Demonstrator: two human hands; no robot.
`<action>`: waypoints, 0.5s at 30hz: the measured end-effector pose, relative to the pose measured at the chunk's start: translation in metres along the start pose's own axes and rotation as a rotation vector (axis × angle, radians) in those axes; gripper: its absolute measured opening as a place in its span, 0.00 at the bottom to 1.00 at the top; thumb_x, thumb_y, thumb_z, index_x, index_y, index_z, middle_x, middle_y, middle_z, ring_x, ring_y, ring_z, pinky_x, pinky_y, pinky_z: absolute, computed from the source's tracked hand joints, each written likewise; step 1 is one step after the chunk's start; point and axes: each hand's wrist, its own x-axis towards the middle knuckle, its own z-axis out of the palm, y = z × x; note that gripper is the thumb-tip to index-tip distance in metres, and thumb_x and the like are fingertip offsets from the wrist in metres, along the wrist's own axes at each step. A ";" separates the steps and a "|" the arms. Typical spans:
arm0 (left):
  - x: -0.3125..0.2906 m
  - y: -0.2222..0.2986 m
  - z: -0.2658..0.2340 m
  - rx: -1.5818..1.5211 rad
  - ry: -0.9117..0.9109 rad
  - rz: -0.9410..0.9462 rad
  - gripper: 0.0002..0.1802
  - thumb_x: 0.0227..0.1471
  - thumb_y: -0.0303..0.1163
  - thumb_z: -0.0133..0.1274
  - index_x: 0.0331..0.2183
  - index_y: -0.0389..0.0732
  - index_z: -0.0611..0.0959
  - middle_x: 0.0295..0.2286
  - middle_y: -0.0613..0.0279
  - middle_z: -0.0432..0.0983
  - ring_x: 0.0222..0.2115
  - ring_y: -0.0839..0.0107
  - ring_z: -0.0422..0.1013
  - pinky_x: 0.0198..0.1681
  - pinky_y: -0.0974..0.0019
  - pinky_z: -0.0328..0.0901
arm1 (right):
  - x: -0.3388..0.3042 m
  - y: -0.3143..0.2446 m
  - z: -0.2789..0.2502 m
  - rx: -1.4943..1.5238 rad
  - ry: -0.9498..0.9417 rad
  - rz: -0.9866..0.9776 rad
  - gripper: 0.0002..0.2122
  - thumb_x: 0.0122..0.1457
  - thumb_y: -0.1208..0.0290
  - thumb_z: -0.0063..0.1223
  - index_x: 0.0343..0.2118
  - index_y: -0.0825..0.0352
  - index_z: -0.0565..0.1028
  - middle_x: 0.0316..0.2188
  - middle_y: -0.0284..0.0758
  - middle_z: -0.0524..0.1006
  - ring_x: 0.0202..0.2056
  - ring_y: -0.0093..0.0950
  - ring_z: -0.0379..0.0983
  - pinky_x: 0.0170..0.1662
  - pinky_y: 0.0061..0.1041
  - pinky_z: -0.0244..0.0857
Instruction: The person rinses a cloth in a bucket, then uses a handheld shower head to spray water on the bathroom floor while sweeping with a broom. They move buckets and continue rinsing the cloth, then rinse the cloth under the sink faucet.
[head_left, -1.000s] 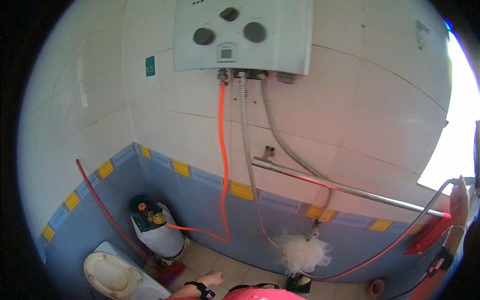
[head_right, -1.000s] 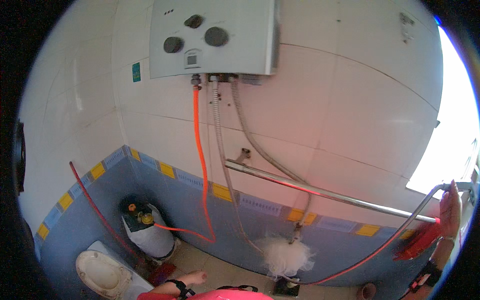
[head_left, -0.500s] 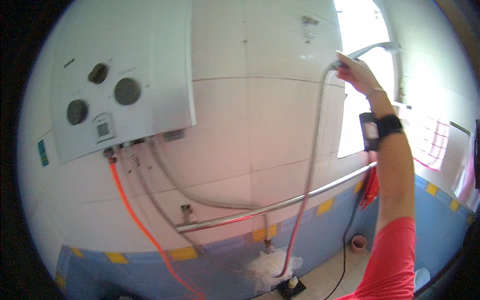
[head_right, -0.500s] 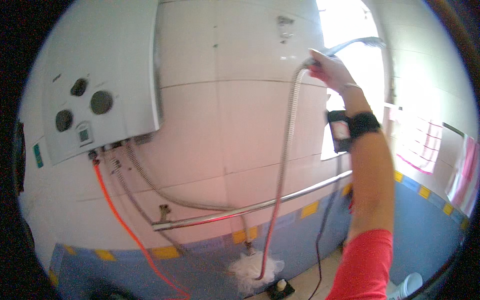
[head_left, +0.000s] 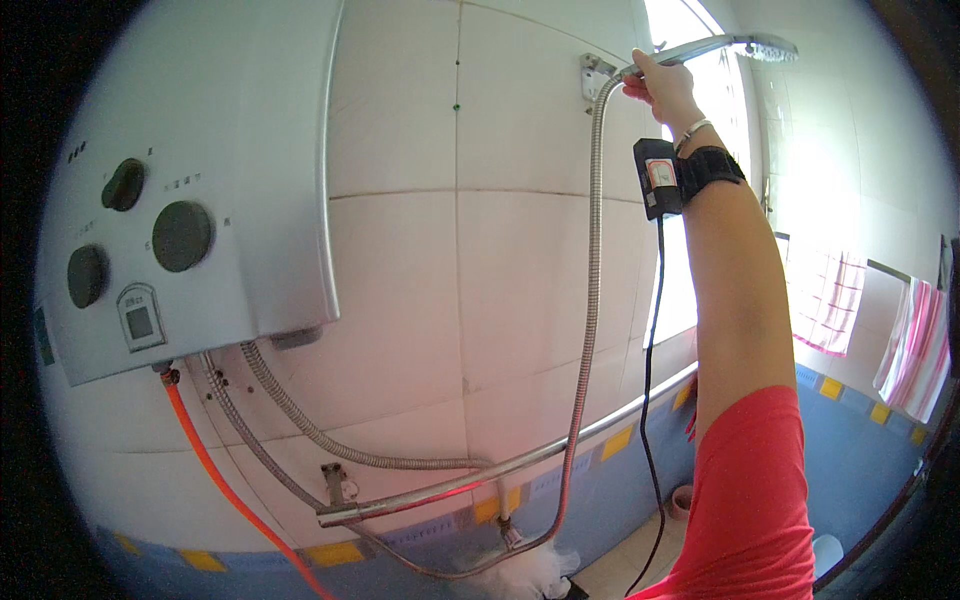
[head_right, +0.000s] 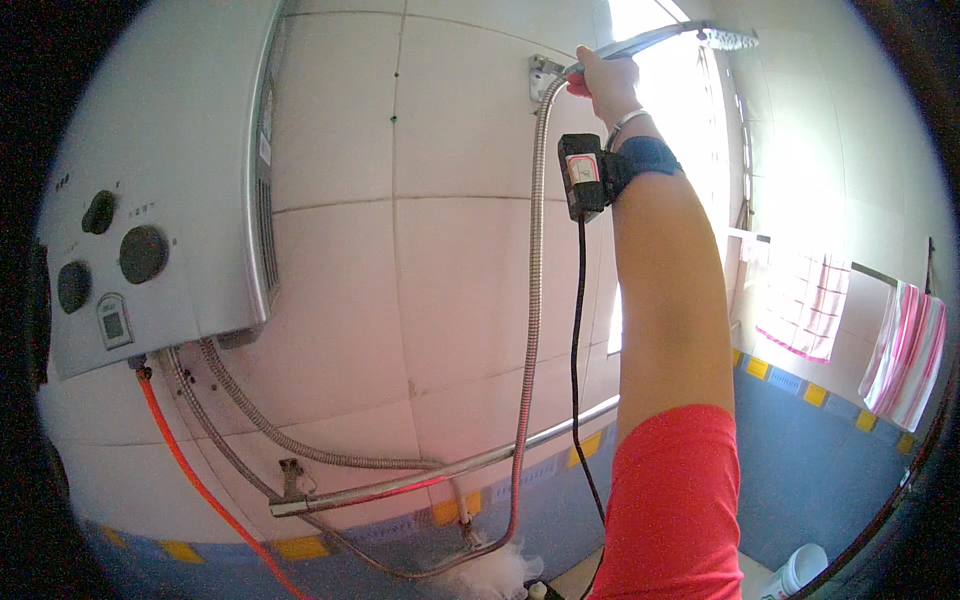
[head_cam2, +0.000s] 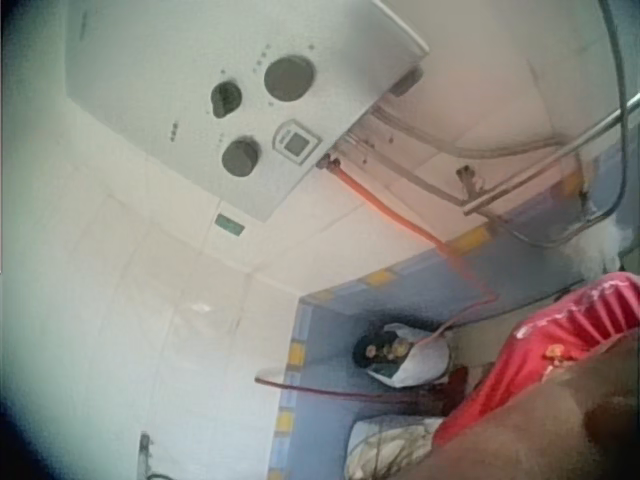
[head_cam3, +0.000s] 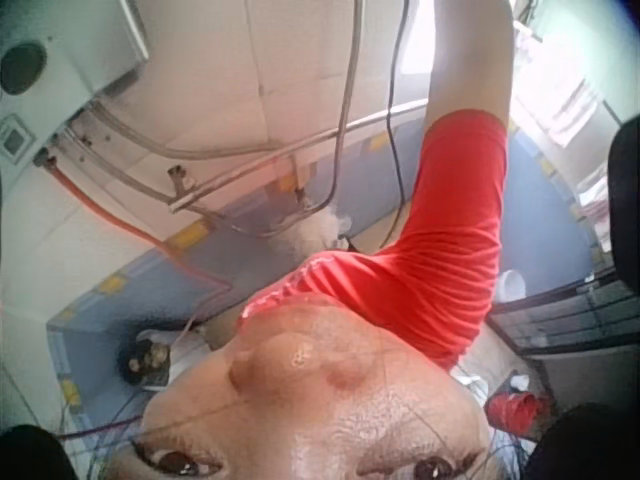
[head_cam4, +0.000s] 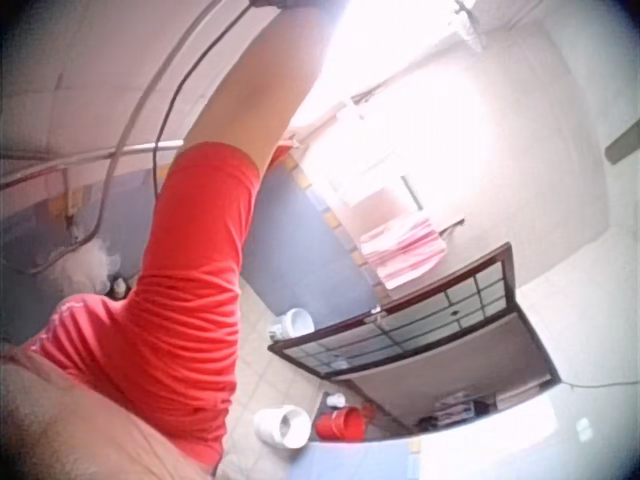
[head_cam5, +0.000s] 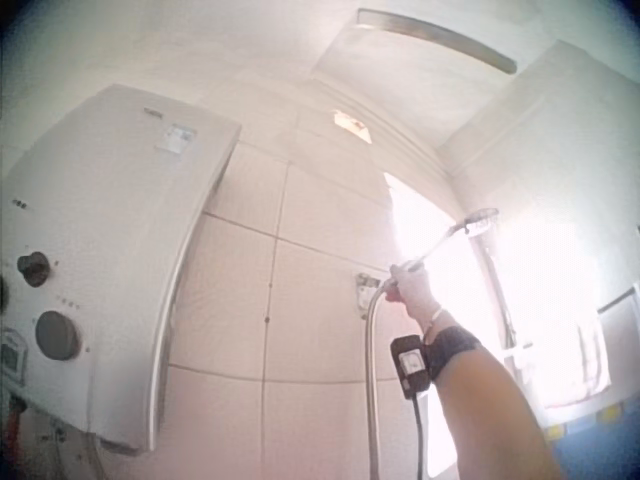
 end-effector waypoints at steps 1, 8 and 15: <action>0.003 0.003 -0.001 0.002 0.002 -0.007 0.17 0.47 0.37 0.43 0.33 0.34 0.77 0.33 0.47 0.73 0.35 0.53 0.70 0.39 0.57 0.64 | 0.004 -0.002 0.003 -0.043 0.011 -0.033 0.14 0.50 0.68 0.54 0.29 0.78 0.69 0.23 0.42 0.73 0.21 0.27 0.73 0.23 0.23 0.74; 0.012 -0.002 -0.003 -0.002 0.009 -0.077 0.16 0.47 0.36 0.44 0.31 0.33 0.77 0.32 0.46 0.73 0.35 0.53 0.70 0.39 0.57 0.64 | 0.036 0.000 0.009 -0.303 0.032 -0.194 0.16 0.48 0.66 0.56 0.28 0.78 0.69 0.21 0.42 0.74 0.19 0.27 0.73 0.22 0.22 0.73; -0.027 -0.116 0.037 -0.032 0.021 -0.282 0.16 0.47 0.36 0.44 0.30 0.33 0.78 0.31 0.45 0.73 0.36 0.53 0.70 0.39 0.57 0.64 | 0.052 0.028 0.004 -0.532 -0.225 -0.173 0.21 0.50 0.52 0.51 0.32 0.71 0.75 0.29 0.36 0.76 0.30 0.25 0.74 0.32 0.22 0.69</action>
